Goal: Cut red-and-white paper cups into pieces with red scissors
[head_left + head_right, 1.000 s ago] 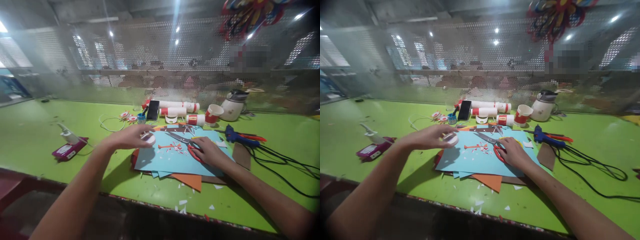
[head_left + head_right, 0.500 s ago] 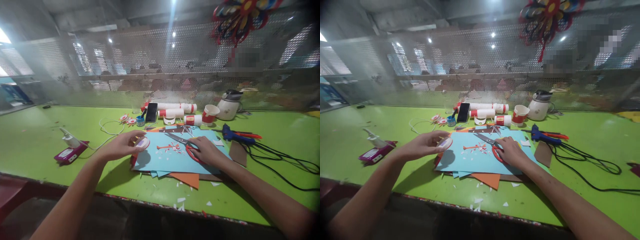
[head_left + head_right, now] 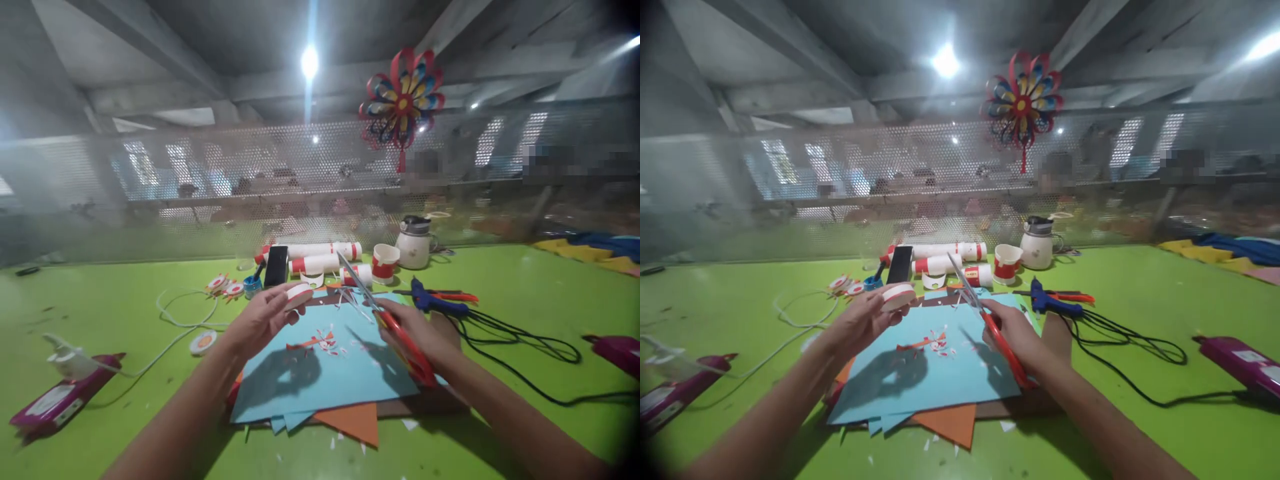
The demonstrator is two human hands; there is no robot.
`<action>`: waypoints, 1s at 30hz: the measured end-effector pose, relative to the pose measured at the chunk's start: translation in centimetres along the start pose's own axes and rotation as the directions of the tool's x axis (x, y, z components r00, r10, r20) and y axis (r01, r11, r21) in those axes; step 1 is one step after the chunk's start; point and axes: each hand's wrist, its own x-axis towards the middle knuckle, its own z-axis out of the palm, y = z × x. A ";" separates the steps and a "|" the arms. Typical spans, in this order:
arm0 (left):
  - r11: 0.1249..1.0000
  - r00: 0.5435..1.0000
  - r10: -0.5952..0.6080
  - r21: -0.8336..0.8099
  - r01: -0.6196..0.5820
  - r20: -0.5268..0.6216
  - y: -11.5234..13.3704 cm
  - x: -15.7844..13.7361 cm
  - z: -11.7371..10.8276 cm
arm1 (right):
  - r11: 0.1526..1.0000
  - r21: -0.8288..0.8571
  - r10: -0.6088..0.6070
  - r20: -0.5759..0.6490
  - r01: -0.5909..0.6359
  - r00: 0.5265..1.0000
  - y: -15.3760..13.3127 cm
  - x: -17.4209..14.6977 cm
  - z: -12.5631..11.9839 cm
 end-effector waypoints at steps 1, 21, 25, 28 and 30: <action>1.000 1.000 0.000 -0.030 0.000 -0.005 -0.2 0.1 0.0 | 0.997 0.071 -0.036 0.016 0.035 0.999 -0.3 -0.4 -0.3; 0.948 0.954 -0.203 -0.290 0.135 -0.219 -1.4 -0.5 0.5 | 0.850 0.526 -0.067 0.153 -0.024 0.986 -4.6 -3.5 0.6; 0.924 0.932 -0.333 -0.248 0.292 -0.143 -2.5 -0.4 2.8 | 0.948 0.307 -0.048 -0.118 0.083 0.992 -3.6 -2.2 1.4; 0.935 0.929 -0.355 -0.041 0.352 -0.110 -2.9 -0.7 5.1 | 0.944 0.293 -0.087 -0.210 0.148 0.974 -3.5 -1.8 1.9; 0.937 0.947 -0.304 0.148 0.316 -0.102 -2.7 -1.1 6.4 | 0.935 0.289 -0.139 -0.235 0.206 0.962 -3.7 -1.9 2.2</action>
